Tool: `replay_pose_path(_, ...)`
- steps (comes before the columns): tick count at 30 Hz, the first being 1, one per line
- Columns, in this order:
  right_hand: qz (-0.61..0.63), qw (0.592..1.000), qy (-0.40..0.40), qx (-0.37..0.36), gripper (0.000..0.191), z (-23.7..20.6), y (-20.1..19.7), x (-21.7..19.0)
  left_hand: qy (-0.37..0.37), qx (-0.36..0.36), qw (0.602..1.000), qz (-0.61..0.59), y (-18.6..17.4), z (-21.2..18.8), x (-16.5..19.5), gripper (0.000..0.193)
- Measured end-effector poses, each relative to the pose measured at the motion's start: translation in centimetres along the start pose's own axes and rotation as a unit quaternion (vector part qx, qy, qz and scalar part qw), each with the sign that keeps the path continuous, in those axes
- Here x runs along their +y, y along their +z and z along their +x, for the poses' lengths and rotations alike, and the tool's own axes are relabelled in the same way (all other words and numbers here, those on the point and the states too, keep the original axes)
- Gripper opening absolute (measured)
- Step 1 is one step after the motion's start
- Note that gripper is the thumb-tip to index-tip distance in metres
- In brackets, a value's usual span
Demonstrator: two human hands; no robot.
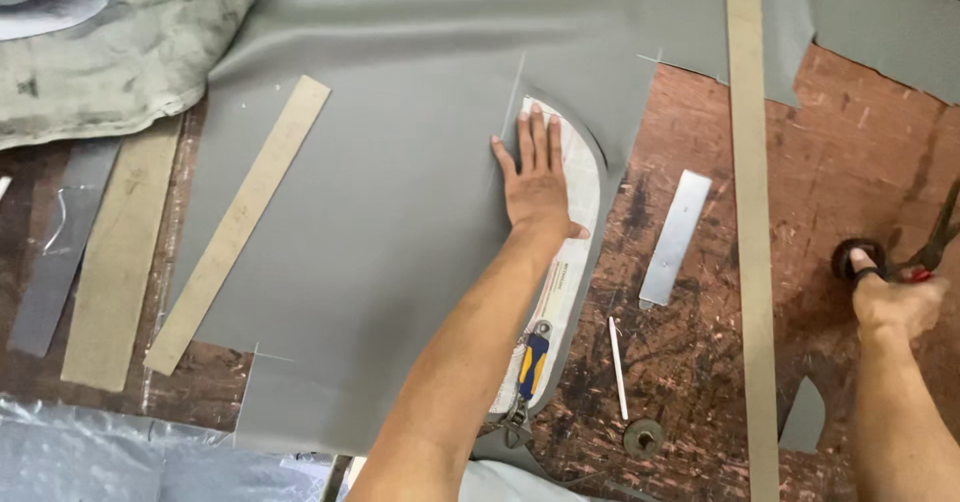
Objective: The person cuts gray upholstery fabric with scissors, following the edge of a paper pattern held on the fabric. They reposition the fabric and pattern as they cut around the curved shape, then hold the pattern piece in place and trace its edge onto the fabric with a white marking tool.
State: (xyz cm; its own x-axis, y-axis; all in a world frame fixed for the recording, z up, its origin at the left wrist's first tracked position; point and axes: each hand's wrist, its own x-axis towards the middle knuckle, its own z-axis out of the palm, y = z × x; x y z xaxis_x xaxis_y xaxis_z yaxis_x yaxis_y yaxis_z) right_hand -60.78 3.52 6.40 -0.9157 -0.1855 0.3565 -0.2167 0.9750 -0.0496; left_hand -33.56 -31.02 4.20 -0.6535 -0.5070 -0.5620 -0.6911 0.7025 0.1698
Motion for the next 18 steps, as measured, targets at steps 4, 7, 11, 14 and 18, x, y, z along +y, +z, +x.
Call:
replay_pose_path(4, 0.122, 0.991, -0.009, -0.06, 0.065, -0.2, 0.5, -0.7, 0.002, -0.009, 1.0, 0.002, -0.3, 0.8, -0.1, 0.169)
replay_pose_path(7, -0.001, 0.997, -0.052, -0.06, 0.061, -0.4, 1.4, -1.9, 0.005, -0.001, 1.0, 0.001, -0.1, 0.9, -0.3, 0.168)
replay_pose_path(11, 0.139, 0.987, -0.016, -0.083, 0.062, -0.6, 2.2, -5.3, 0.006, 0.013, 1.0, -0.003, 0.2, 0.6, -0.3, 0.168)
replay_pose_path(14, 0.273, 0.952, -0.088, -0.106, 0.066, -3.0, 0.5, -10.0, 0.002, 0.02, 1.0, -0.011, 0.4, 0.3, 0.4, 0.168)
replay_pose_path(18, 0.322, 0.901, -0.152, -0.249, 0.077, -7.7, -2.2, -18.0, 0.006, 0.031, 0.999, -0.024, 0.4, 0.4, 1.8, 0.169)
